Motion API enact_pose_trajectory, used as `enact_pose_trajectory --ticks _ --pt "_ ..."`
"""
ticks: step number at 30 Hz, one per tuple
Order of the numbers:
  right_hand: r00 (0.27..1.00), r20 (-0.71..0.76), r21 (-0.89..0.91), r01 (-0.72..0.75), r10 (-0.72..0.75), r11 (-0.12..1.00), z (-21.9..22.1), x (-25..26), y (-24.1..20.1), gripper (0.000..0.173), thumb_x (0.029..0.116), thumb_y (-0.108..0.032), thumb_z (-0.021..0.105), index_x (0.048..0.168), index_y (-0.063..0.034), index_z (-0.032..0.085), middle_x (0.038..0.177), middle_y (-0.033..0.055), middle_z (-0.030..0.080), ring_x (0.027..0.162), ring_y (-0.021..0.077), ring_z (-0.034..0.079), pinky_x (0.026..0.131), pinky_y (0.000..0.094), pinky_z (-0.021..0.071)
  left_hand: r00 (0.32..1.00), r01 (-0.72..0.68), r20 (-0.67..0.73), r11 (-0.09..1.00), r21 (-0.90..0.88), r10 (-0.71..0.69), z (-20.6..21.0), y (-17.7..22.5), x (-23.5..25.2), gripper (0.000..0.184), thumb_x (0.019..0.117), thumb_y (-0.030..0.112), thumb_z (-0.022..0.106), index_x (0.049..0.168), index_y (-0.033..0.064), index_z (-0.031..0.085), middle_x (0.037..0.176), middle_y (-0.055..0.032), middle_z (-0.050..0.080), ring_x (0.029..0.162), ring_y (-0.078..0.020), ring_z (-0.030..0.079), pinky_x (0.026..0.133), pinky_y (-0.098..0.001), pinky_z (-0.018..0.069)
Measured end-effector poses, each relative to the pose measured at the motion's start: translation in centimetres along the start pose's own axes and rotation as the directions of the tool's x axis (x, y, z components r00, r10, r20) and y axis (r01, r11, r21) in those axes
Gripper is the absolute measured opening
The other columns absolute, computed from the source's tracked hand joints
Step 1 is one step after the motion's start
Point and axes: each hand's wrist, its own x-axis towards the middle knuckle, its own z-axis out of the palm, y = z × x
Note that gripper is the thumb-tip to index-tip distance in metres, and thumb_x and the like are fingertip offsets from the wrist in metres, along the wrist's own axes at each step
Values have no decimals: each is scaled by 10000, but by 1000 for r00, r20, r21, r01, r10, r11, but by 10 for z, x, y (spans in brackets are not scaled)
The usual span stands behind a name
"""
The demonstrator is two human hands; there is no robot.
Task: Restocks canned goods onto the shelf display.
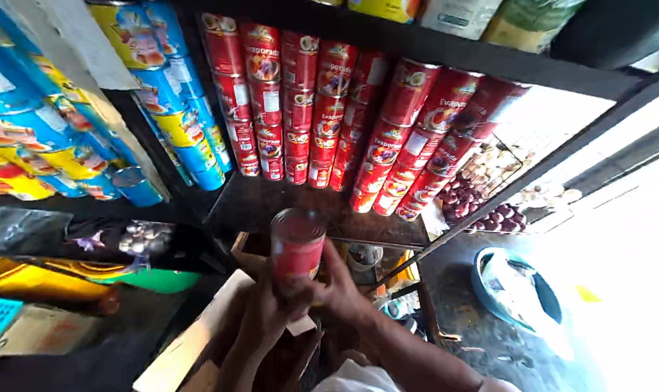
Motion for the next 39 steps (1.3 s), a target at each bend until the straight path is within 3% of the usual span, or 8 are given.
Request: enact_pose_trajectory --ticks 5,10,15,18,23,26,30,39 --pt "982 -185 -339 -86 24 937 -64 41 18 810 848 -344 797 1491 -6 437 1312 180 621 1173 226 642 988 445 564 995 -21 101 999 -33 24 57 -10 86 1079 781 498 833 1555 -4 275 1296 -107 637 1124 -75 652 969 -302 572" --pt "974 -222 -589 -172 46 790 -98 76 30 872 879 -279 821 1567 -64 330 1359 224 591 1183 363 640 950 563 559 991 27 128 996 80 -38 97 -40 145 1033 828 160 853 1612 100 182 1427 -157 563 1254 -202 606 1057 -429 520" --pt "950 -310 -629 -226 27 744 -114 81 41 690 926 -250 770 1501 -51 443 1386 233 546 1108 343 664 853 512 597 986 -94 140 995 31 89 125 -74 181 981 878 440 748 1584 22 211 1368 -132 602 1193 -130 629 1022 -359 541" --pt "956 -292 -570 -178 4 802 -134 50 64 507 971 -226 695 1418 -50 532 1295 172 602 1046 235 683 852 424 617 997 -23 78 1000 -20 24 143 -79 203 976 779 311 864 1518 -8 312 1321 -145 628 1181 -161 653 1017 -377 571" --pt "933 -356 -553 -262 60 791 -149 -8 95 373 986 -154 634 1343 -50 606 1216 127 648 1024 180 683 880 368 604 1000 0 11 1000 23 -1 160 -89 220 1083 750 284 910 1543 -31 242 1395 -198 571 1278 -207 600 1106 -393 503" --pt "946 -325 -588 -207 6 782 -149 -16 100 337 983 -153 629 1297 -30 635 1190 133 654 1049 190 671 915 365 589 997 -40 63 997 -71 45 159 -90 221 1040 815 402 850 1535 -29 235 1375 -173 573 1252 -178 607 1084 -374 521" --pt "946 -324 -590 -208 6 780 -147 -14 105 337 977 -149 636 1294 -32 637 1207 137 645 1076 201 659 936 364 576 998 -1 55 1000 12 0 149 -86 231 819 858 456 798 1441 4 441 1243 -116 678 1149 -151 672 1029 -382 559" --pt "943 -319 -708 -175 -89 685 -136 -15 119 265 960 -161 629 1197 -82 718 1169 134 665 1106 291 621 943 421 534 999 -19 50 982 189 10 147 -82 232 908 812 438 846 1468 -3 398 1285 -164 653 1193 -201 653 1062 -416 529"
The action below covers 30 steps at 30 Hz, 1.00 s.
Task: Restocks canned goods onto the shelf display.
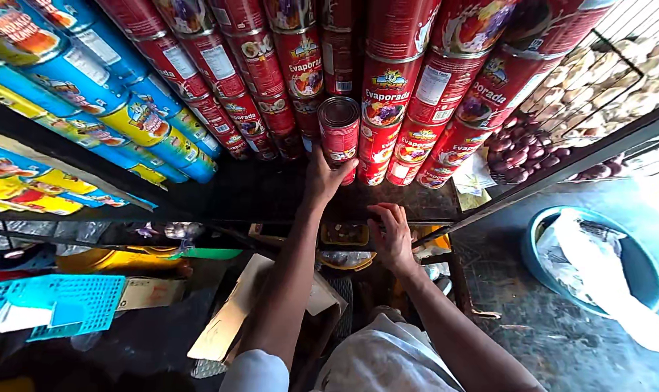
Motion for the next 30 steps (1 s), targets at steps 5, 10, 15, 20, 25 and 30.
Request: enact_pose_trajectory --ticks 5,10,15,20,25,30 --pt "999 -37 -20 37 -38 999 6 -2 2 232 949 -136 618 1142 -93 740 1144 118 672 1095 280 618 933 403 528 999 33 2 999 -14 -33 6 5 4 1003 797 480 844 1496 -12 319 1322 -162 622 1218 -183 633 1073 -394 518" --pt "997 -45 -41 68 -69 997 9 -4 4 210 965 -138 599 1104 -112 754 1120 101 684 1093 275 615 944 412 513 995 -39 -99 996 -74 31 10 3 2 868 818 496 823 1412 -23 460 1235 -139 668 1145 -165 666 1031 -382 550" --pt "995 -31 -39 92 -93 995 8 -5 7 211 973 -137 584 1089 -120 760 1123 93 688 1085 268 617 936 401 514 965 -169 -235 956 -241 112 -35 25 7 907 784 214 873 1471 -53 344 1341 -190 600 1206 -224 640 1018 -402 571" --pt "990 -28 -48 135 -136 990 11 -7 9 209 985 -154 574 1076 -128 760 1120 85 684 1094 266 607 953 415 494 960 -275 11 954 -118 278 -114 61 25 860 809 249 857 1492 -3 399 1458 -177 514 1278 -233 588 1011 -390 575" --pt "989 -45 -77 141 -144 987 15 -7 9 213 981 -158 565 1052 -159 766 1101 60 687 1078 261 602 925 424 475 956 -275 91 960 -50 279 -90 55 38 828 792 299 877 1430 0 442 1388 -173 566 1257 -221 605 1014 -395 573" --pt "985 -43 -62 166 -168 984 14 -9 12 200 986 -155 570 1057 -150 757 1103 63 680 1095 259 596 925 423 477 955 -291 42 956 -42 293 -49 45 40 922 840 354 842 1513 -25 338 1439 -201 538 1277 -216 597 1035 -373 555"
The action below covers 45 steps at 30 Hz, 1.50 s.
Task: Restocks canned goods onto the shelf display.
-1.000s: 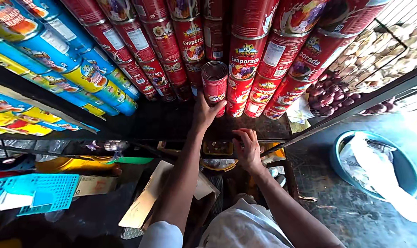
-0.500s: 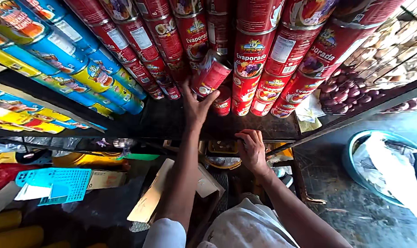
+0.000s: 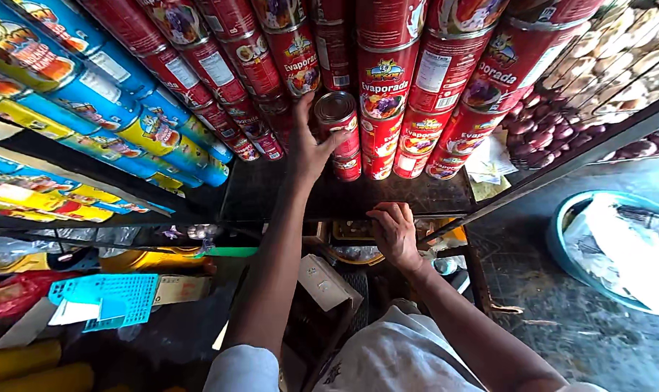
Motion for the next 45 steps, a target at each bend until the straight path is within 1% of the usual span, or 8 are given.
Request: enact_pose_trajectory --ticks 11,17,20,25,29,33,40,45 --pt "999 28 -9 34 -34 999 0 -2 6 205 977 -180 589 1058 -138 772 1139 103 695 1108 306 614 944 476 488 906 317 199 911 263 -373 23 -31 -54 845 861 411 823 1470 -15 422 1386 -196 593 1253 -260 622 1077 -458 519" --pt "987 153 148 23 -46 989 -29 -19 -22 238 1027 -112 554 1189 -8 695 1252 189 654 1241 322 577 1091 494 437 926 369 -6 899 235 -379 -112 21 -155 507 1030 338 607 1409 8 540 1122 -110 688 961 -162 692 855 -341 595" --pt "980 192 534 -60 -52 844 -11 -29 -86 203 1062 -106 484 1176 -100 652 1192 -24 651 1129 89 621 973 324 537 765 629 -18 742 232 -644 -173 20 -266 335 1075 260 456 1180 -10 625 907 -85 689 772 -159 682 743 -399 607" --pt "504 862 415 -629 -61 658 93 -87 -192 236 1031 -73 518 1223 34 606 1064 113 690 892 162 697 808 374 614 338 419 480 586 694 -810 -123 -24 -440 245 1020 183 599 1059 -17 736 1032 -221 726 1083 -413 669 1156 -632 347" --pt "-36 988 -154 -399 153 904 214 -152 -204 502 1087 -283 478 1509 -18 418 1421 261 554 1272 387 591 1056 566 491 354 287 435 539 792 -828 -145 13 -482 183 975 139 629 928 0 739 942 -180 718 1033 -393 659 1123 -585 380" --pt "-4 999 -52 -168 53 984 249 -212 -184 611 1092 -379 453 1564 -2 362 1580 266 392 1458 405 403 1192 581 347 354 501 198 364 785 -914 -193 54 -517 320 1040 345 581 1088 54 705 960 -189 701 1006 -417 667 1013 -610 468" --pt "22 954 -298 -58 300 953 249 -245 -175 771 1023 -595 489 1466 35 482 1399 303 565 1305 461 550 1081 639 441 471 678 66 409 610 -880 -176 60 -594 262 1013 285 631 1151 87 733 1145 -135 718 1169 -339 645 1101 -540 438" --pt "10 930 -366 -80 368 927 248 -245 -176 757 998 -580 555 1470 9 488 1407 288 566 1304 446 553 1073 637 443 116 986 83 125 112 -990 -154 49 -549 362 1056 303 572 1307 46 615 1070 -188 696 984 -341 688 875 -567 551"
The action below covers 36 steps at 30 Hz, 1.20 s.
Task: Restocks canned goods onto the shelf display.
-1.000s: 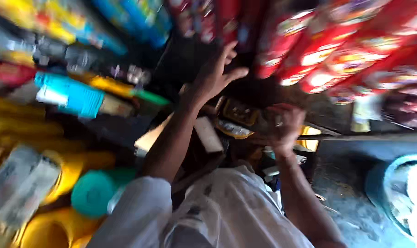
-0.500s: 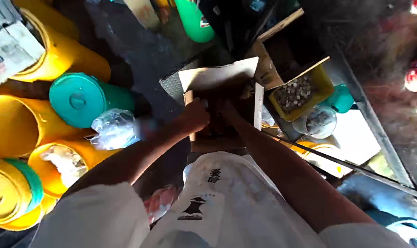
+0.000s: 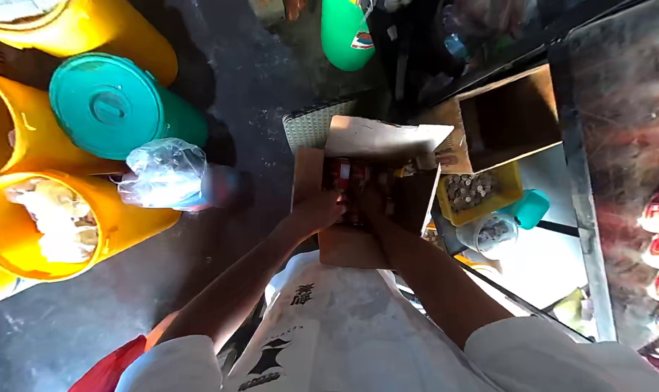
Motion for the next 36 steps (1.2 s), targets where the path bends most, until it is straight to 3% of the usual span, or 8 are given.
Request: enact_pose_trajectory --ticks 5,12,15,18,22,27,29,36 --pt "992 53 20 -116 115 993 -5 -16 -20 653 1017 -526 557 1413 -7 552 1384 271 587 1278 438 574 1041 628 470 970 244 12 968 -50 -244 26 18 44 602 1064 357 525 1568 78 347 1263 -265 651 1132 -429 662 957 -634 518" --pt "997 45 175 -73 66 982 -15 -6 -7 609 993 -516 589 1405 -68 566 1333 232 628 1214 402 620 994 632 503 934 348 -45 932 -99 -354 35 24 61 713 1034 445 579 1562 40 323 1354 -276 599 1225 -438 611 1017 -642 481" --pt "998 43 332 -67 56 941 -33 -1 -2 611 1032 -456 565 1458 -21 513 1420 267 560 1315 418 548 1101 602 437 944 321 -17 932 -169 -328 28 41 52 748 1026 493 580 1571 47 327 1417 -277 560 1289 -439 567 1060 -635 447" --pt "1000 -1 438 25 -27 899 -46 -27 9 567 1074 -444 474 1443 -16 516 1363 296 582 1246 446 582 1032 646 466 972 235 95 926 -296 -217 34 46 46 778 969 487 679 1563 90 369 1427 -213 573 1287 -360 579 1074 -572 468" --pt "992 -121 889 127 -42 439 -95 -100 -6 543 1003 -319 644 1410 16 511 1155 194 689 987 234 696 871 432 599 991 -134 -46 867 -479 128 41 80 22 790 888 276 786 1526 24 393 1356 -144 625 1189 -192 645 1032 -406 549" --pt "766 -554 752 628 -326 200 -185 -147 11 784 839 -287 795 1416 86 418 1202 175 670 1078 184 684 962 383 585 843 -526 -285 807 -268 455 31 153 10 989 700 447 896 1457 1 442 1300 -68 651 1180 -92 634 1024 -314 548" --pt "667 -695 651 743 -271 158 -224 -168 21 736 852 -260 785 1396 91 435 1202 161 673 1089 175 685 972 370 585 741 -665 -320 709 -235 590 25 197 9 1122 722 445 893 1555 -12 297 1428 -107 573 1275 -121 587 1075 -323 522" --pt "318 -921 239 917 -225 319 -323 -217 82 800 851 -390 812 1422 36 448 1212 105 689 1106 146 685 964 368 598 376 -922 -233 387 2 897 31 337 18 1030 794 428 860 1552 -13 319 1356 -127 623 1208 -107 629 1028 -304 550"
